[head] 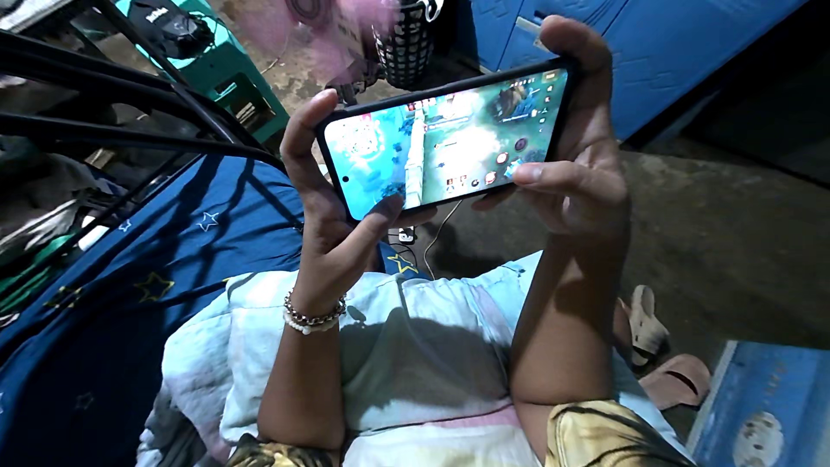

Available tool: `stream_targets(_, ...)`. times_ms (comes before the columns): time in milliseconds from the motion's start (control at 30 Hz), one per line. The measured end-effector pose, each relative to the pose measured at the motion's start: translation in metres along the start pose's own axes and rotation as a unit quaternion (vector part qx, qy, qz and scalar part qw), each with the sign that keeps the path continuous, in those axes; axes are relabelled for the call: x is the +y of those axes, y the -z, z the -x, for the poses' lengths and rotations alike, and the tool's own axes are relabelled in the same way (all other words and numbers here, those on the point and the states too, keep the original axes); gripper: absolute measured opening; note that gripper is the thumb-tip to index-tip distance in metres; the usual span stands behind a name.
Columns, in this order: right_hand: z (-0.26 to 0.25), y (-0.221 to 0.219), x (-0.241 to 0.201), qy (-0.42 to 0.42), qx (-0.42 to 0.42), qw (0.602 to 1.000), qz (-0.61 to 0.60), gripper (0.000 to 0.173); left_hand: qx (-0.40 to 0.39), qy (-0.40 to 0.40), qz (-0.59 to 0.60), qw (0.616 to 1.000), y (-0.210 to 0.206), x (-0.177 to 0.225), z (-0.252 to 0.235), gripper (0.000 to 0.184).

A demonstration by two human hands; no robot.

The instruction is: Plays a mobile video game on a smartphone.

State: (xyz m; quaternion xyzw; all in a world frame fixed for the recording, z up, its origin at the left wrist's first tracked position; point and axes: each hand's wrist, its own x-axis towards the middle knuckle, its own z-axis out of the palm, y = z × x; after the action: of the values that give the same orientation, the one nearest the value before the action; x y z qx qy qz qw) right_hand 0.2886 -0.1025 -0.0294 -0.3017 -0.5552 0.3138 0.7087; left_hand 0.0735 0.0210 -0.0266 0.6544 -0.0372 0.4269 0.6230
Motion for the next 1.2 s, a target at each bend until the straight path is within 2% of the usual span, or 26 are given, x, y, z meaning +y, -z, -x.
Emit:
stream_targets(433,-0.0002,-0.0012,0.0007,0.0,0.005,1.0,-0.004,0.078,0.003,0.002,0.001,1.0,-0.0007,0.0004,-0.0001,0.084)
stream_targets(633,-0.0006,-0.0008,0.0014,0.002,0.006,1.0,0.002,0.078,-0.004,-0.014,-0.068,0.998,-0.0005,0.0014,-0.0011,0.088)
stream_targets(800,-0.001,-0.0007,0.0014,-0.002,0.005,1.0,-0.007,0.079,-0.006,-0.008,-0.031,0.999,-0.0011,0.0021,-0.0008,0.092)
stream_targets(1067,-0.0012,-0.0006,0.0021,0.007,0.002,1.0,-0.011,0.078,0.001,-0.015,-0.034,0.999,-0.0013,0.0005,-0.0009,0.096)
stream_targets(1200,-0.0012,-0.0013,0.0012,0.003,0.003,1.0,-0.004,0.077,0.011,-0.024,-0.075,0.997,-0.0015,-0.0004,-0.0007,0.089)
